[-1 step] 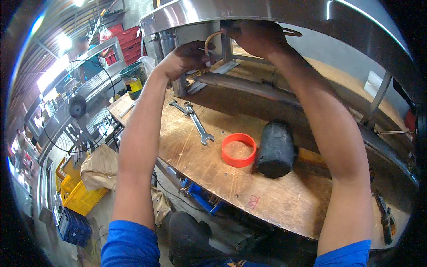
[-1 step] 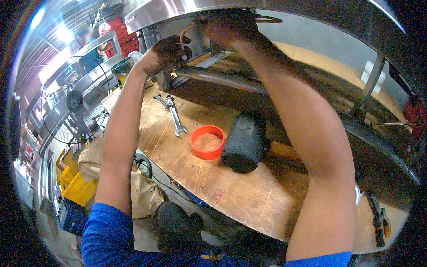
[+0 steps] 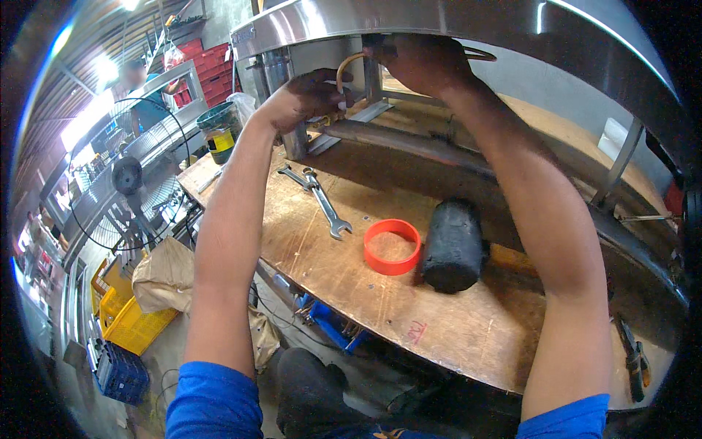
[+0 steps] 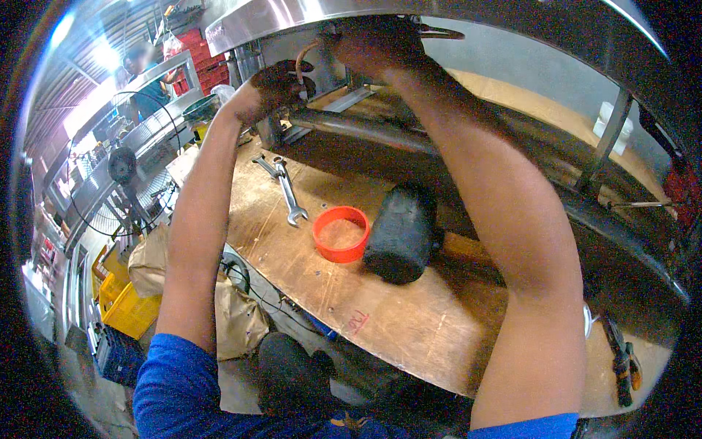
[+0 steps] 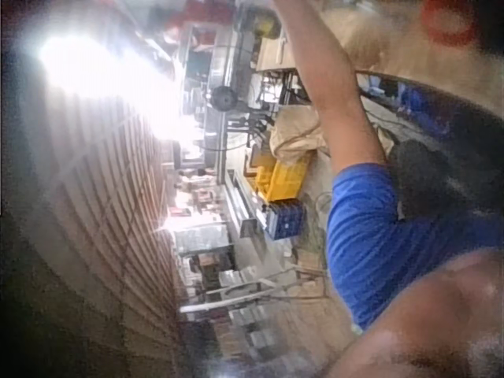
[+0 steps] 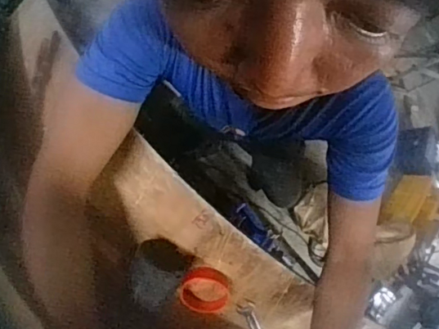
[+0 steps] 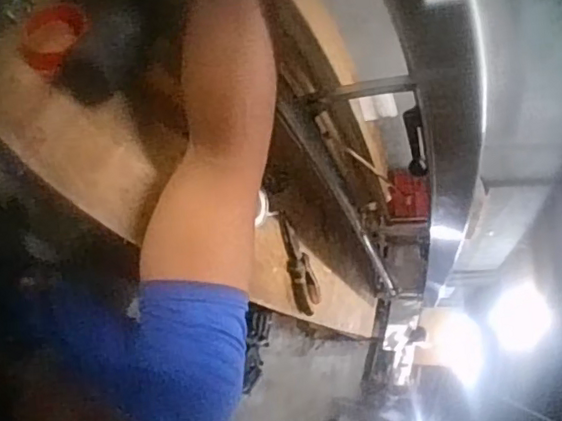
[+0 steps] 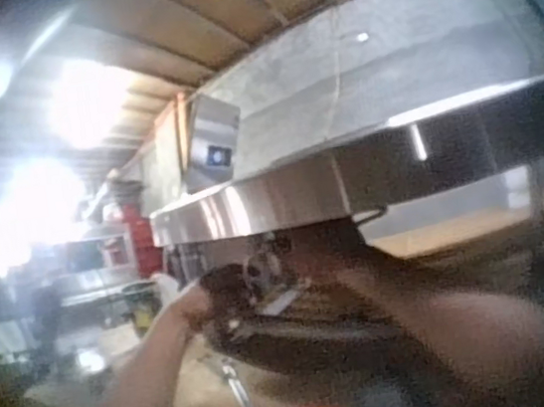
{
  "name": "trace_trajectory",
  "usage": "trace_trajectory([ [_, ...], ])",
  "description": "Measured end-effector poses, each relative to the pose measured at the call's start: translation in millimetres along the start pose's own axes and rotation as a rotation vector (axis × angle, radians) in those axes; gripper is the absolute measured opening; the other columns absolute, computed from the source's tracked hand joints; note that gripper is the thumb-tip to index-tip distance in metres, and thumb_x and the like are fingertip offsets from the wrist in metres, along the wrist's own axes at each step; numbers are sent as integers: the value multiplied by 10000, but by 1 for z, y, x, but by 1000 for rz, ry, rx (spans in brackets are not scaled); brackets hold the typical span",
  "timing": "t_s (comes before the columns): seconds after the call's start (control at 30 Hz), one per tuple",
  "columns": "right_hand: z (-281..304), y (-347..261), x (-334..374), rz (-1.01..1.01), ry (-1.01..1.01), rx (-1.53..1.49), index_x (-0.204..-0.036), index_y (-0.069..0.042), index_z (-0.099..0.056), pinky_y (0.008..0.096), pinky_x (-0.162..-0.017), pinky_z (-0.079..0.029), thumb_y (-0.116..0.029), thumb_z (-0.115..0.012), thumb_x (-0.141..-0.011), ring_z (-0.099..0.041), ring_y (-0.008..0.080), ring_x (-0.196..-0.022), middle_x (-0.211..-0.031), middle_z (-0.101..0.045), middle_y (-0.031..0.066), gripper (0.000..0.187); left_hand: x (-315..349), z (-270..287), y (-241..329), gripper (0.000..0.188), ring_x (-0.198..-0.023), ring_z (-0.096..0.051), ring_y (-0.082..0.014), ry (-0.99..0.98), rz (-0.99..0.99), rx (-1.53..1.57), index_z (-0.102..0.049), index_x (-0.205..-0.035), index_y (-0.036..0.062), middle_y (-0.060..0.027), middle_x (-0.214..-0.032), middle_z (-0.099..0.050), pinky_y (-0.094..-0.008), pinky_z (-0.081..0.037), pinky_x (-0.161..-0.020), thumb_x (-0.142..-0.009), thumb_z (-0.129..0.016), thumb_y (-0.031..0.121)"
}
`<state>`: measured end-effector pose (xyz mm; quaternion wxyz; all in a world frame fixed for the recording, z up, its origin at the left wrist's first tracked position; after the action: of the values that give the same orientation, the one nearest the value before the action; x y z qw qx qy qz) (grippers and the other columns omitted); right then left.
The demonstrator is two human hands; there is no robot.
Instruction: The person installs a faucet onto a stainless steel sink unit. They wrap the faucet threads with white tape, position the faucet, and tighten the mounting nuts using a wrench. The person also uses pliers to adjust the faucet and secures the connections.
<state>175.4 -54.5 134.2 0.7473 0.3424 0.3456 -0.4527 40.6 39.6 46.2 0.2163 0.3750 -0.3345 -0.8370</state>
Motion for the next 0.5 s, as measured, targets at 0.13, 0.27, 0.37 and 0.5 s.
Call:
trace_trajectory([
  [0.13, 18, -12, 6, 120, 220, 25, -1001, -107, -681, 455, -739, -520, -433, -560, -903, -661, 340, -827, -910, -686, 141, 362, -8, 1, 5, 296, -874, -645, -169, 16, -11, -478, -660, -997, 20, -105, -937, -684, -309, -495, -814, -845, -681, 273],
  [0.27, 3, -4, 5, 46, 52, -6, -1046, -145, -688, 440, -745, -522, -432, -556, -908, -661, 330, -843, -924, -687, 129, 344, -9, 4, 6, 322, -814, -631, -176, 22, -22, -639, -697, -906, 17, -107, -885, -698, -320, -472, -778, -844, -677, 333],
  [0.37, 3, -5, 4, 65, 43, -14, -1065, -163, -689, 437, -768, -516, -436, -556, -908, -658, 319, -869, -938, -688, 118, 342, -4, 3, -2, 305, -821, -624, -159, -3, 10, -414, -707, -935, 26, -78, -922, -704, -317, -468, -778, -847, -681, 317],
  [0.5, 2, -6, 3, 87, 61, -4, -1054, -164, -696, 440, -798, -505, -426, -562, -905, -651, 307, -898, -946, -690, 110, 330, -1, -2, -23, 310, -878, -619, -139, -34, 173, 11, -685, -1060, 41, -33, -998, -696, -297, -475, -824, -846, -695, 266],
])
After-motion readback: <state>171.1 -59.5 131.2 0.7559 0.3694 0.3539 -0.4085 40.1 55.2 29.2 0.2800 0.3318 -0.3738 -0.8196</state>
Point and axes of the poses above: each hand's wrist, its own x-axis away from the middle knuckle, its own z-axis out of the back of the hand, y = z × x, the point moved 10 cm from there along -x, towards the middle knuckle
